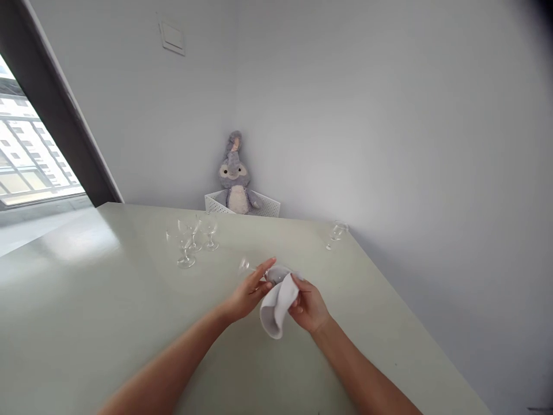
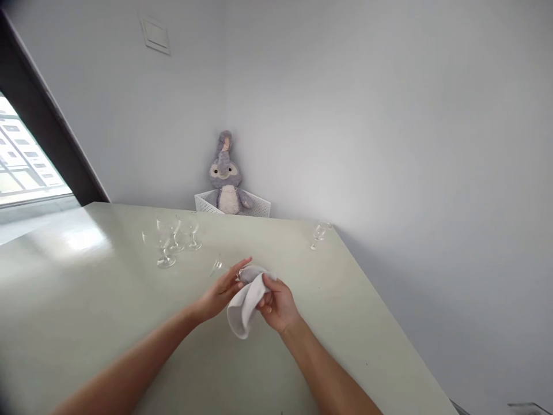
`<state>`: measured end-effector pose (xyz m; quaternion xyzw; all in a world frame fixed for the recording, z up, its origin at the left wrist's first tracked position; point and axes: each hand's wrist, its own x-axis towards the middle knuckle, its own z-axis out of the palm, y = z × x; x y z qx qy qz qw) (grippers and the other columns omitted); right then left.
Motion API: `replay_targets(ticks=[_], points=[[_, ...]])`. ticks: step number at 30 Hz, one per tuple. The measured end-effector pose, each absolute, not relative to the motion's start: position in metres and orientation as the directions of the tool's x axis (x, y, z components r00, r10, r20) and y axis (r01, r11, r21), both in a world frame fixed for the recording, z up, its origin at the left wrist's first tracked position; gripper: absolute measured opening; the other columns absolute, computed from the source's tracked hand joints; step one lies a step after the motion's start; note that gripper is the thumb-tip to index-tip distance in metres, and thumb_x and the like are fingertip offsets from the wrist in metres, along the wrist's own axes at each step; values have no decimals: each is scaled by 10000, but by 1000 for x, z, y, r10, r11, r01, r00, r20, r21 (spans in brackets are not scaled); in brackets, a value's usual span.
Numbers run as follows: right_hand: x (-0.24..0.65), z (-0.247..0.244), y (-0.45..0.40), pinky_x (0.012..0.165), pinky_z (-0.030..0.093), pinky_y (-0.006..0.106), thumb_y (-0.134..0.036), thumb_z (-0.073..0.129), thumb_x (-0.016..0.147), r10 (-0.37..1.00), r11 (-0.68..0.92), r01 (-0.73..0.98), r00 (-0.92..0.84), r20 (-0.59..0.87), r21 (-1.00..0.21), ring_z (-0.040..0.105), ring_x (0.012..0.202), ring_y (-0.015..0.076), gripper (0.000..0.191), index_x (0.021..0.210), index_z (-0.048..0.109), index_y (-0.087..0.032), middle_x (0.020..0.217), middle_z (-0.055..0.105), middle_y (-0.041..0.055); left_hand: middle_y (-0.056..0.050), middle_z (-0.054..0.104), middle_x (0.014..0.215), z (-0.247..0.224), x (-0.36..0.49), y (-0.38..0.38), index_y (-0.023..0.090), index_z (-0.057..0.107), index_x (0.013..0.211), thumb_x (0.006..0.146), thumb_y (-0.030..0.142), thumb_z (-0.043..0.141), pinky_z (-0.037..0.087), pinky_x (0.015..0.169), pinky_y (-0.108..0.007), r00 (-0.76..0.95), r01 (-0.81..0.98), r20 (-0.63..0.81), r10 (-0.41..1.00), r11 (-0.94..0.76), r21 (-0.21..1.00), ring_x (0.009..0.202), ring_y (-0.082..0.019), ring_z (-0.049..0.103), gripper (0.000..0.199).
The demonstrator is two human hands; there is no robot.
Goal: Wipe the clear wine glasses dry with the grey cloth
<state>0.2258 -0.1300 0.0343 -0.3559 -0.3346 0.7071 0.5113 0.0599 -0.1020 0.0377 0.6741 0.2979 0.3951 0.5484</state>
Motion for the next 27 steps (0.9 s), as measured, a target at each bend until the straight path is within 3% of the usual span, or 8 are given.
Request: replay_targets(ticks=[4,7,11,13,16,20,24,27], points=[[220,34,-135,294,205,162,-418,597,720,968,-224,-532,-218,-124,-817,356,339,53,256,734,575,-163,456,480,-50,-87,523,1157,39,62,-99,233,421,1238,799,363,503,454,777,-305,466,-80,227,855,-214,974,856,-163,539,465],[212,29,-147,411,360,214,-396,581,742,980,44,-145,-184,70,-988,478,428,101,224,736,607,-174,511,558,-15,-70,592,978,37,63,-99,196,414,1239,820,391,454,476,749,-315,455,-102,185,871,-156,982,811,-163,561,464],[217,25,-146,571,423,277,-398,566,747,970,233,251,-131,206,-939,570,534,157,228,668,614,-189,543,600,11,-38,620,794,33,62,-101,193,417,1236,870,409,309,488,659,-299,462,95,155,873,-222,970,679,-145,582,438],[226,27,-138,508,407,266,-428,552,750,988,146,205,-89,130,-968,570,478,159,263,681,603,-180,514,591,7,-31,635,772,33,60,-100,223,423,1236,871,374,332,473,662,-302,445,326,267,855,-432,841,668,-152,586,405],[236,33,-127,375,295,219,-467,559,733,997,-25,-18,-74,-24,-1000,542,395,147,319,705,581,-150,471,575,8,-55,647,903,37,53,-97,260,493,1175,844,287,430,408,817,-370,480,574,533,697,-709,410,881,-208,570,339],[241,40,-125,330,181,196,-455,579,721,965,-126,-148,-248,-86,-981,527,373,125,335,685,572,-122,465,574,17,-65,642,924,40,44,-90,267,489,1174,826,258,477,288,944,-438,585,643,580,567,-760,94,991,-230,529,348],[249,43,-127,389,286,197,-412,570,736,900,-61,26,-430,-66,-998,592,484,141,292,753,596,-122,594,628,29,-22,633,686,32,39,-84,246,497,1154,852,369,413,399,732,-330,629,664,415,657,-732,152,663,-171,575,337],[261,43,-122,485,389,225,-395,572,726,891,24,198,-449,-69,-980,618,584,156,271,807,610,-140,720,650,31,-10,641,710,27,38,-82,277,508,1147,835,446,405,377,632,-267,579,701,336,743,-664,260,653,-161,562,369]])
